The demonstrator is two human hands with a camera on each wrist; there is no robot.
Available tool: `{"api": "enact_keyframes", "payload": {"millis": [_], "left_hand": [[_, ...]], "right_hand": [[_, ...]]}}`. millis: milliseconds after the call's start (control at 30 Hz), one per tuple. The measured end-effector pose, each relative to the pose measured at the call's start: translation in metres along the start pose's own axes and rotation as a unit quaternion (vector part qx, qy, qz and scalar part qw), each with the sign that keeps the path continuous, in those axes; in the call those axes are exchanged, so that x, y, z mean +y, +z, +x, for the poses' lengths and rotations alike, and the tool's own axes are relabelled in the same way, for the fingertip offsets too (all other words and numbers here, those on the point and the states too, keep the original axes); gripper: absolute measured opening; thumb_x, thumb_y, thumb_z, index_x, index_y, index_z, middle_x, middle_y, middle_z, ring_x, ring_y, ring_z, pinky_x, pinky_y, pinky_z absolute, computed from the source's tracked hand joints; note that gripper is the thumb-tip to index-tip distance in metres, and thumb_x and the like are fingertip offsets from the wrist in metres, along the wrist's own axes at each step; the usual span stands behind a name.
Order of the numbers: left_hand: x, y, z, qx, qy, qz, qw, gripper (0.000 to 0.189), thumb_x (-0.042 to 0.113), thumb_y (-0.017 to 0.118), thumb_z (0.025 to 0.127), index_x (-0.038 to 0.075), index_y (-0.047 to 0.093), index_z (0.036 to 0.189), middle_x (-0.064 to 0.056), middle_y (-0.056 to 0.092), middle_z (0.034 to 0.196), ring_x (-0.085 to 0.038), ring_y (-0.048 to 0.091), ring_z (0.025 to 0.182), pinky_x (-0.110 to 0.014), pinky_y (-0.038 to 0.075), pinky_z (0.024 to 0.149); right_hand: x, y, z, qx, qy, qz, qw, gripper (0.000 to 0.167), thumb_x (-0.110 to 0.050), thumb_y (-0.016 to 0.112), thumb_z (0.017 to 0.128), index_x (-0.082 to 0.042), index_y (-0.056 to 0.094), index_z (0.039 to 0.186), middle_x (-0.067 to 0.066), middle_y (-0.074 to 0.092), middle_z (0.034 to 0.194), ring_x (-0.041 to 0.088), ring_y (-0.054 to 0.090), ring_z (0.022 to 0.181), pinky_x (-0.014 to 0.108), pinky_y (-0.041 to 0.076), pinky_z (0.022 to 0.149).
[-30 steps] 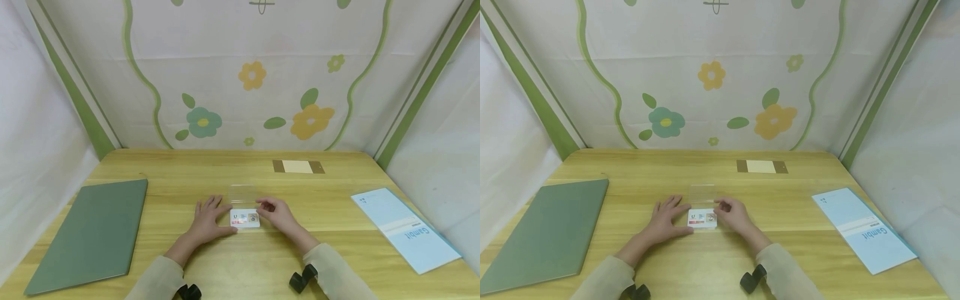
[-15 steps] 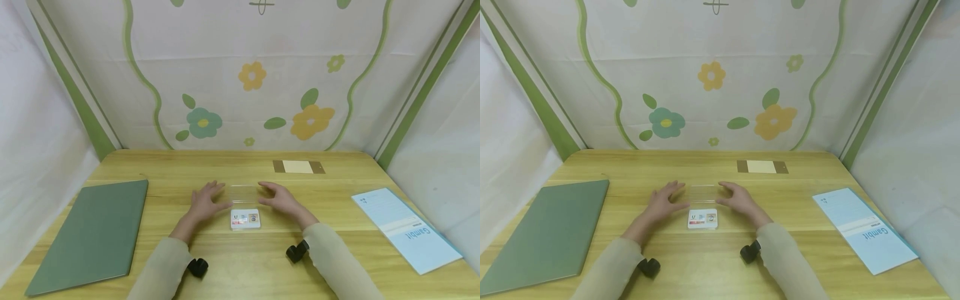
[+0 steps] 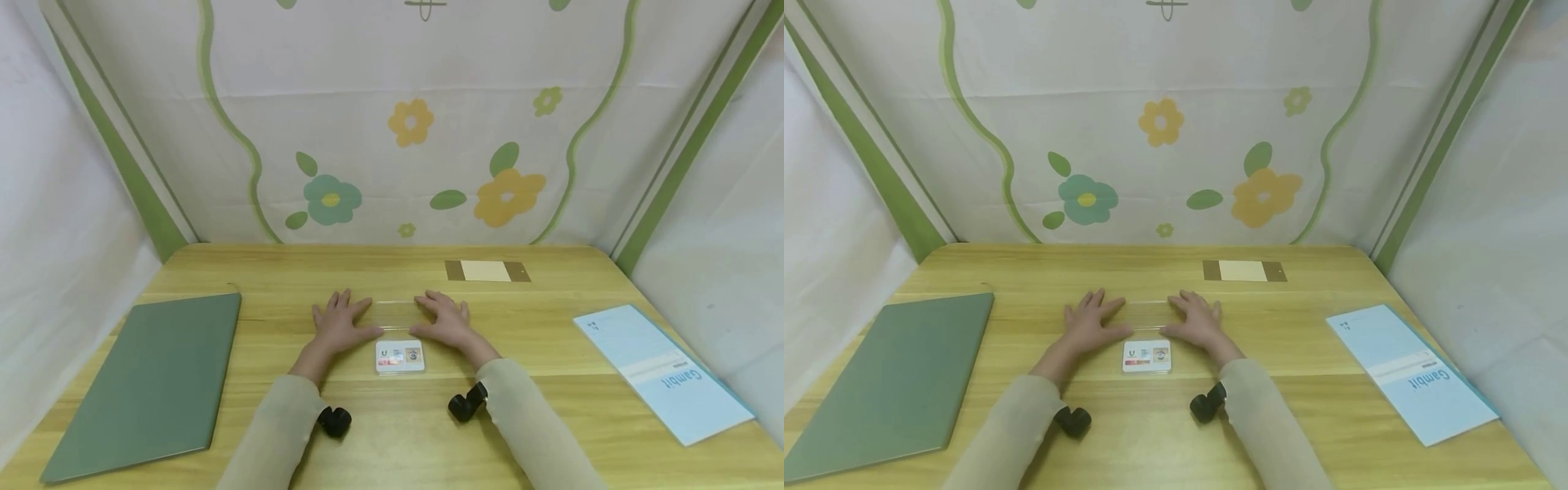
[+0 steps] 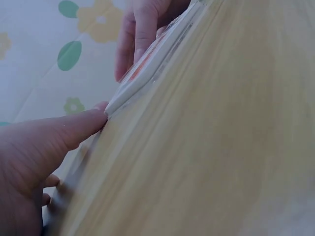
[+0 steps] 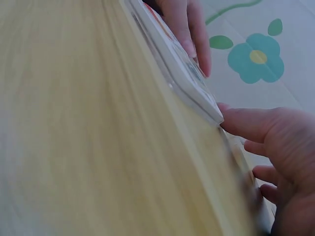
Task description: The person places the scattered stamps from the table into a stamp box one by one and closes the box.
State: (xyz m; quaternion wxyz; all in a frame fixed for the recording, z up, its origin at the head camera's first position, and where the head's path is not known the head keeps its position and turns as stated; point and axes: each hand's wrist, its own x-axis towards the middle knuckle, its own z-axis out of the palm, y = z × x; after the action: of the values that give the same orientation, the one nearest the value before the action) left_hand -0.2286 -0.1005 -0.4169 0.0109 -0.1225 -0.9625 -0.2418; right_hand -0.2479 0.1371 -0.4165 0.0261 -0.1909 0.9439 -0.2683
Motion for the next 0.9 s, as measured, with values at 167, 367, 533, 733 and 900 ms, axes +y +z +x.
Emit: {"api": "enact_keyframes", "payload": {"millis": [167,367,533,733,900], "left_hand": [[0.003,0.001,-0.001,0.000,0.000,0.010,1.0000,0.067,0.060,0.052,0.073,0.022,0.045,0.127,-0.020,0.017,0.138,-0.041,0.007,0.124,-0.065,-0.006,0.086],[0.003,0.001,-0.001,-0.003,-0.003,0.014,0.9999,0.064,0.061,0.050,0.074,0.024,0.045,0.127,-0.020,0.015,0.139,-0.040,0.005,0.125,-0.064,-0.007,0.087],[0.002,0.000,-0.002,-0.006,-0.001,0.002,1.0000,0.064,0.058,0.052,0.074,0.023,0.046,0.127,-0.020,0.016,0.138,-0.041,0.005,0.124,-0.064,-0.007,0.086],[0.005,-0.006,-0.006,-0.014,-0.006,-0.026,0.9995,0.064,0.055,0.056,0.074,0.023,0.045,0.127,-0.018,0.018,0.138,-0.040,0.006,0.125,-0.063,-0.007,0.088],[0.009,-0.009,-0.015,0.002,0.006,-0.038,0.9992,0.065,0.058,0.054,0.073,0.026,0.043,0.128,-0.017,0.021,0.138,-0.040,0.010,0.124,-0.062,-0.005,0.089]], "right_hand": [[-0.001,0.002,0.001,0.010,0.005,-0.015,0.9998,0.068,-0.050,0.062,0.071,-0.017,0.044,0.128,0.009,0.026,0.137,0.029,0.017,0.125,0.056,-0.005,0.093],[-0.002,0.004,0.002,0.017,0.011,-0.007,0.9998,0.065,-0.048,0.064,0.071,-0.018,0.047,0.125,0.008,0.028,0.137,0.029,0.018,0.124,0.056,-0.005,0.093],[-0.004,0.003,0.001,0.018,0.015,0.016,0.9996,0.064,-0.046,0.066,0.069,-0.017,0.048,0.124,0.008,0.030,0.135,0.028,0.018,0.125,0.056,-0.006,0.093],[-0.010,-0.002,-0.005,0.010,0.022,0.073,0.9971,0.067,-0.043,0.067,0.069,-0.015,0.045,0.126,0.009,0.032,0.135,0.030,0.023,0.123,0.058,-0.006,0.092],[-0.017,-0.009,-0.016,0.012,0.010,0.121,0.9925,0.069,-0.040,0.068,0.069,-0.012,0.043,0.127,0.012,0.030,0.135,0.033,0.025,0.121,0.058,-0.003,0.092]]}}
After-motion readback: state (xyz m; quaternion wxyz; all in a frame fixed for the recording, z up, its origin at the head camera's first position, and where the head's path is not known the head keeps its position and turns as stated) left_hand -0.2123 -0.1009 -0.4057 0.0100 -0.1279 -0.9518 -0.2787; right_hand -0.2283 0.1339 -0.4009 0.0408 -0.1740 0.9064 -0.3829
